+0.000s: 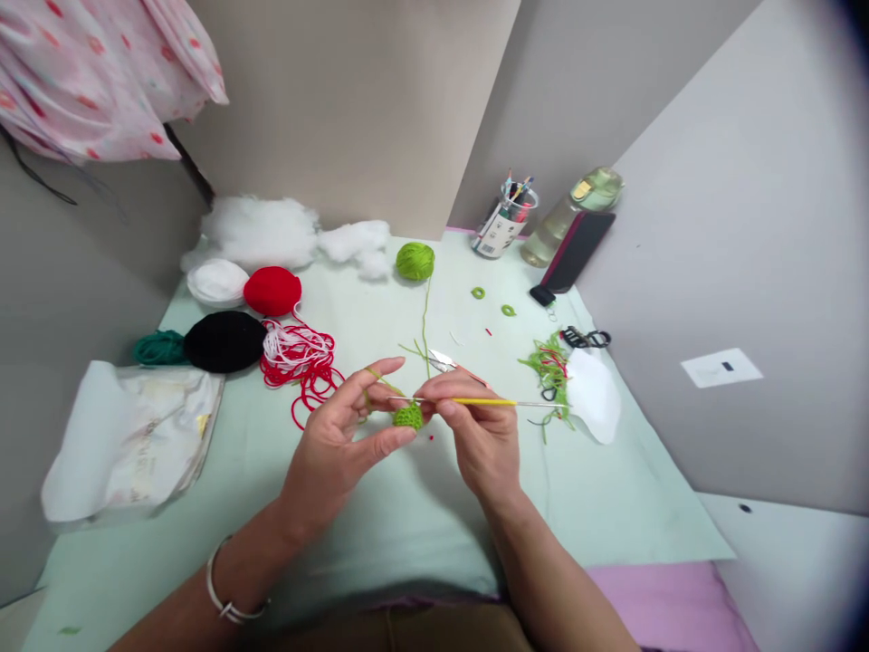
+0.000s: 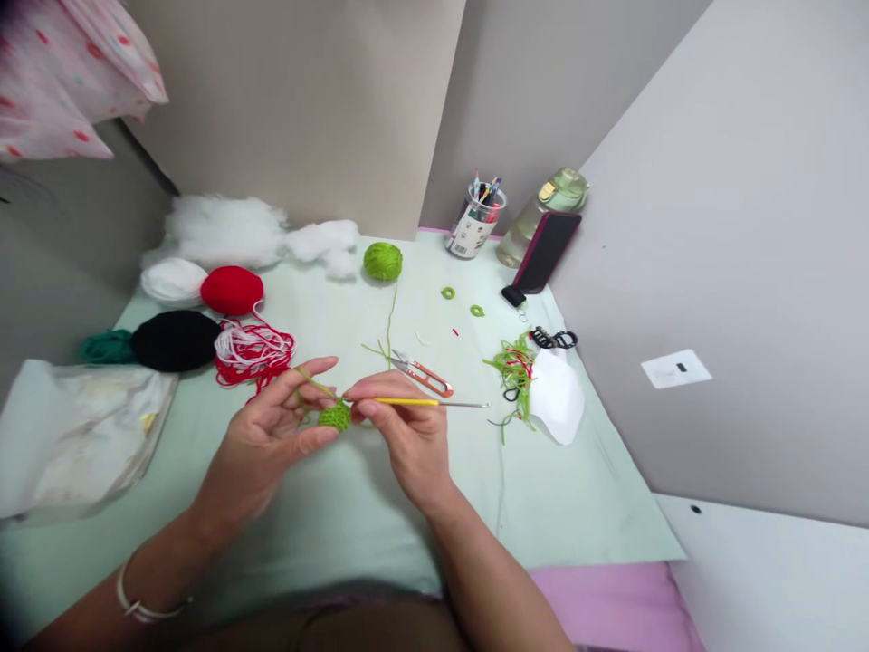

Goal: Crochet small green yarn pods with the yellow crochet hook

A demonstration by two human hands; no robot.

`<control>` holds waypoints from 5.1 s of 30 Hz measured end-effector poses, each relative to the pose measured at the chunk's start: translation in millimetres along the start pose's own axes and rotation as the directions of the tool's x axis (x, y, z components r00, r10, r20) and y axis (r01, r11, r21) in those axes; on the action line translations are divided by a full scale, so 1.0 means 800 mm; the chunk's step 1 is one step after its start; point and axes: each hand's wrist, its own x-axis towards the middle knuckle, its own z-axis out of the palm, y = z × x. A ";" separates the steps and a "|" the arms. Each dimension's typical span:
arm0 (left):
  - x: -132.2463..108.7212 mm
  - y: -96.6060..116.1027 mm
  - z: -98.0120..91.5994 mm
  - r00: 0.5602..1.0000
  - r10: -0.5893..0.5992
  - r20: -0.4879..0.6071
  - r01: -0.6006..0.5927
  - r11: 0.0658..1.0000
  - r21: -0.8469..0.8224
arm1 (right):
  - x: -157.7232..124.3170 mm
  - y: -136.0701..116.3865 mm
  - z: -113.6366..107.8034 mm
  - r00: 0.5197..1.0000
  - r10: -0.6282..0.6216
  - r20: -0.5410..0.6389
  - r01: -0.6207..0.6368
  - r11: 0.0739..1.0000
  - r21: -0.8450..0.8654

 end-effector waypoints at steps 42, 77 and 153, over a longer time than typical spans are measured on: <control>0.002 0.000 -0.013 0.953 0.265 0.146 -0.302 0.853 0.426 | 0.012 -0.026 -0.030 0.939 -0.073 0.336 0.166 0.952 -0.256; -0.002 0.006 0.002 0.910 -0.313 0.271 0.406 0.803 -0.437 | -0.017 0.000 -0.003 0.834 -0.507 0.219 0.551 0.736 -0.393; 0.003 0.003 -0.008 0.982 0.142 0.125 -0.179 0.910 0.373 | 0.010 -0.033 -0.028 0.931 0.079 0.356 -0.016 0.984 -0.177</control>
